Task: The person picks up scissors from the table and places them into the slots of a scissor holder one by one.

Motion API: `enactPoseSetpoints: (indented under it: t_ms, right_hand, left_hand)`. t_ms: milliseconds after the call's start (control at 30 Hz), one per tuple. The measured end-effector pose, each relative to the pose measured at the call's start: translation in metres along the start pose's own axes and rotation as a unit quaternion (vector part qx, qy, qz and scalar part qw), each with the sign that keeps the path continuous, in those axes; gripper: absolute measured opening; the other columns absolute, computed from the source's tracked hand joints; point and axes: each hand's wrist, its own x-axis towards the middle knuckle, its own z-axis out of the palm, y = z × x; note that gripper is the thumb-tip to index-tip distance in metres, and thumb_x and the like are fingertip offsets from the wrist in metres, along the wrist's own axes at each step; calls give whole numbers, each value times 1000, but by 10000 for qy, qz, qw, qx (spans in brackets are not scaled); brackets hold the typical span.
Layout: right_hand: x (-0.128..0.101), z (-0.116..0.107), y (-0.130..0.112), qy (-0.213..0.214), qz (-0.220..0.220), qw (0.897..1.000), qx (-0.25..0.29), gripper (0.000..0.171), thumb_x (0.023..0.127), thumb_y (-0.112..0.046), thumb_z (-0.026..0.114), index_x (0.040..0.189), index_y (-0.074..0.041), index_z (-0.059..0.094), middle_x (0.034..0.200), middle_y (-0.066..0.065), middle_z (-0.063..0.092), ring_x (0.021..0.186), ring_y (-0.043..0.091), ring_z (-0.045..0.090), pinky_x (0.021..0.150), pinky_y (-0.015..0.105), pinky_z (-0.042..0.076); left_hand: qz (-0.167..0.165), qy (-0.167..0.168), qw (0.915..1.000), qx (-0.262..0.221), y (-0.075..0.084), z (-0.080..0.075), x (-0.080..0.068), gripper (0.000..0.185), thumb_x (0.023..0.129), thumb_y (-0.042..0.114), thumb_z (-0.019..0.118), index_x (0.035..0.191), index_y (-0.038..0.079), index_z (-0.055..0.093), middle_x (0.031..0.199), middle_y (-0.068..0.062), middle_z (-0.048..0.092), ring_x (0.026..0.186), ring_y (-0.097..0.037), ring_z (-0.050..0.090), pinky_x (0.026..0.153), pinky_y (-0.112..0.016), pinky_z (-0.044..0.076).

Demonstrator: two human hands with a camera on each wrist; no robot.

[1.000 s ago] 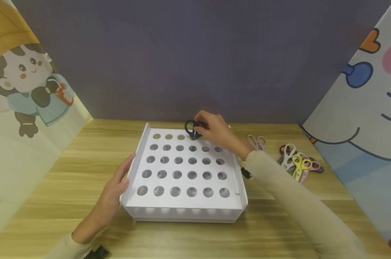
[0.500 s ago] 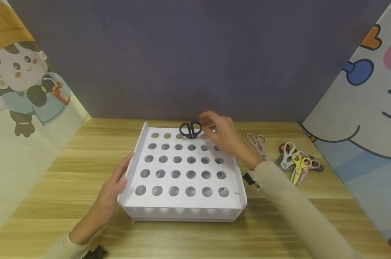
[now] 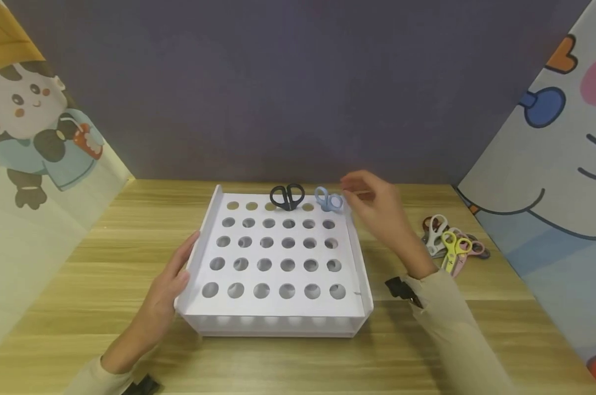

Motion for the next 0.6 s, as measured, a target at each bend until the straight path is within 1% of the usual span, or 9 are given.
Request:
enactPoseSetpoints:
  t_ms: [100, 200, 267, 333, 400, 467, 500, 567, 600]
  right_hand:
    - [-8, -6, 6, 126, 251, 9996, 20, 22, 92, -2, 68, 114, -1, 69, 107, 18, 70, 97, 2, 64, 78, 14, 53]
    - [-14, -10, 16, 181, 405, 9984, -345, 21, 94, -6, 67, 115, -2, 68, 107, 15, 71, 96, 0, 63, 78, 12, 51]
    - [-16, -11, 24, 181, 407, 9969, -653, 22, 94, -7, 67, 115, -1, 67, 107, 13, 71, 96, 3, 63, 80, 11, 50]
    - [-15, -12, 33, 142, 354, 9951, -913, 23, 94, -6, 67, 117, 1, 65, 108, 13, 71, 98, 12, 65, 82, 12, 50]
    - [-16, -14, 41, 56, 393, 9934, -1078, 26, 94, -4, 66, 119, 2, 63, 111, 16, 70, 101, 24, 66, 85, 21, 54]
    - [-15, -16, 48, -132, 494, 9915, -1198, 31, 94, -4, 65, 124, 4, 60, 117, 22, 66, 105, 36, 64, 88, 35, 56]
    - [-16, -18, 51, -269, 597, 9898, -1265, 35, 95, -5, 64, 127, 6, 57, 122, 25, 63, 109, 41, 61, 90, 43, 55]
    - [-17, -21, 63, -600, 752, 9833, -1545, 43, 96, -10, 62, 134, 9, 50, 127, 33, 57, 113, 49, 56, 91, 58, 50]
    - [-19, -22, 70, -771, 821, 9795, -1669, 47, 97, -12, 62, 136, 10, 47, 129, 36, 54, 116, 52, 52, 93, 63, 46]
  left_hand:
    - [4, -19, 10000, 18, -1, -1, 0, 58, 104, 4, 34, 159, 18, 24, 159, -10, 33, 98, -21, 69, 70, -36, 62]
    - [-70, -81, 9999, -13, -2, -1, 0, 58, 104, 4, 34, 160, 18, 23, 160, -10, 32, 101, -20, 68, 74, -37, 61]
    - [-137, -92, 9998, -66, -1, 0, 0, 58, 104, 5, 34, 160, 19, 23, 160, -9, 32, 103, -19, 67, 75, -39, 61]
    - [-195, -96, 9997, -113, -1, 0, 0, 58, 104, 5, 33, 160, 19, 23, 159, -9, 32, 105, -19, 66, 76, -41, 61]
    - [-248, -118, 9994, -194, 0, -1, 0, 58, 104, 5, 33, 160, 19, 23, 159, -8, 32, 105, -20, 66, 76, -44, 61]
    - [-241, -108, 9995, -156, 0, -1, 0, 58, 104, 5, 33, 160, 19, 23, 159, -8, 32, 106, -20, 66, 77, -42, 61]
    - [-230, -108, 9996, -132, -1, -2, 0, 58, 104, 5, 33, 160, 19, 22, 159, -8, 32, 107, -20, 65, 78, -41, 61]
    - [-214, -121, 9996, -132, -1, -2, 0, 58, 104, 5, 33, 160, 19, 22, 160, -7, 32, 106, -20, 65, 78, -41, 61]
    - [-188, -119, 9997, -92, -1, -2, 0, 58, 104, 5, 33, 160, 19, 22, 160, -7, 32, 107, -20, 65, 78, -40, 61]
